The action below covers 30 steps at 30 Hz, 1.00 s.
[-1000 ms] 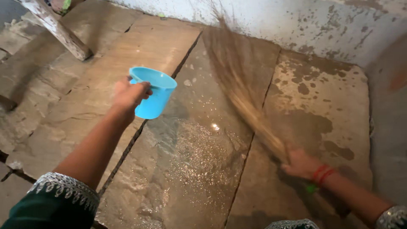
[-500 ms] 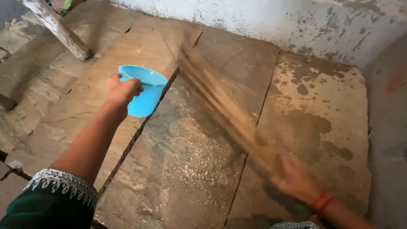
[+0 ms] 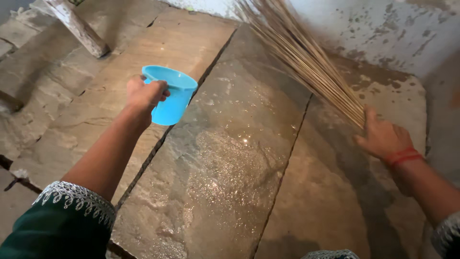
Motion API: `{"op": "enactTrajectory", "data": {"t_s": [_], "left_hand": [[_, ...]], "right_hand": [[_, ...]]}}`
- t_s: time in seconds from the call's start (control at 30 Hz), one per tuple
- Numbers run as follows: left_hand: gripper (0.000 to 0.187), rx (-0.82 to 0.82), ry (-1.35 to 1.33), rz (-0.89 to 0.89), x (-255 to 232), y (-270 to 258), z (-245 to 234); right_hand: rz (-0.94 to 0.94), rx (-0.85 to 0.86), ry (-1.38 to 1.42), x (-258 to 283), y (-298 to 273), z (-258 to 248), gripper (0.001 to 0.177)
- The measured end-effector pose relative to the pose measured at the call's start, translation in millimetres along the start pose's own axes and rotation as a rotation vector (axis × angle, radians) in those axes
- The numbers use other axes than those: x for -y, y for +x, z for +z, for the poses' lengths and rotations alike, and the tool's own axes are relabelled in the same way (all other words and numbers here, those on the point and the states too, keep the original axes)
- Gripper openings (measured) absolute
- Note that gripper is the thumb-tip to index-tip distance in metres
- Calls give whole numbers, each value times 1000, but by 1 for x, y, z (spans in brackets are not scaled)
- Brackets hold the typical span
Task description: The person pours water from a blue plastic cup onto a tiled floor and uses a traditional straw broom to sweep the water across the surface. The person refills the cup from a large black basin and continues sweeping the wet floor.
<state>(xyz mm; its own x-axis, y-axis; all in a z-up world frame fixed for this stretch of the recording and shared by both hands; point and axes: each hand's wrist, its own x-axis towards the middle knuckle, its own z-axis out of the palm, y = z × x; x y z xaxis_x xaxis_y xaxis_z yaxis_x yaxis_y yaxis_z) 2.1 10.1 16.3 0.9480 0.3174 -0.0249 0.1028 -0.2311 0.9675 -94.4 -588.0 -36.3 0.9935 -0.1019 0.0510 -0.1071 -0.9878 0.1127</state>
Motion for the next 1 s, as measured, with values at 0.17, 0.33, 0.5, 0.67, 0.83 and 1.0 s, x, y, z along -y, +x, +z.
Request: {"op": "enactTrajectory", "data": {"t_s": [0.17, 0.33, 0.5, 0.67, 0.83, 1.0], "left_hand": [[36, -9, 31, -33, 8, -1, 3], [45, 8, 28, -49, 18, 1, 6], [63, 32, 7, -61, 19, -2, 6], [63, 64, 64, -73, 20, -4, 6], [44, 33, 56, -49, 19, 1, 1], [10, 9, 1, 17, 14, 1, -16]], "right_hand": [[80, 135, -25, -24, 29, 55, 75], [-26, 290, 25, -6, 29, 117, 82], [-88, 467, 150, 33, -1, 117, 89], [-213, 438, 167, 64, -56, 115, 96], [-211, 585, 328, 109, -110, 105, 98], [-360, 308, 446, 122, -150, 107, 102]]}}
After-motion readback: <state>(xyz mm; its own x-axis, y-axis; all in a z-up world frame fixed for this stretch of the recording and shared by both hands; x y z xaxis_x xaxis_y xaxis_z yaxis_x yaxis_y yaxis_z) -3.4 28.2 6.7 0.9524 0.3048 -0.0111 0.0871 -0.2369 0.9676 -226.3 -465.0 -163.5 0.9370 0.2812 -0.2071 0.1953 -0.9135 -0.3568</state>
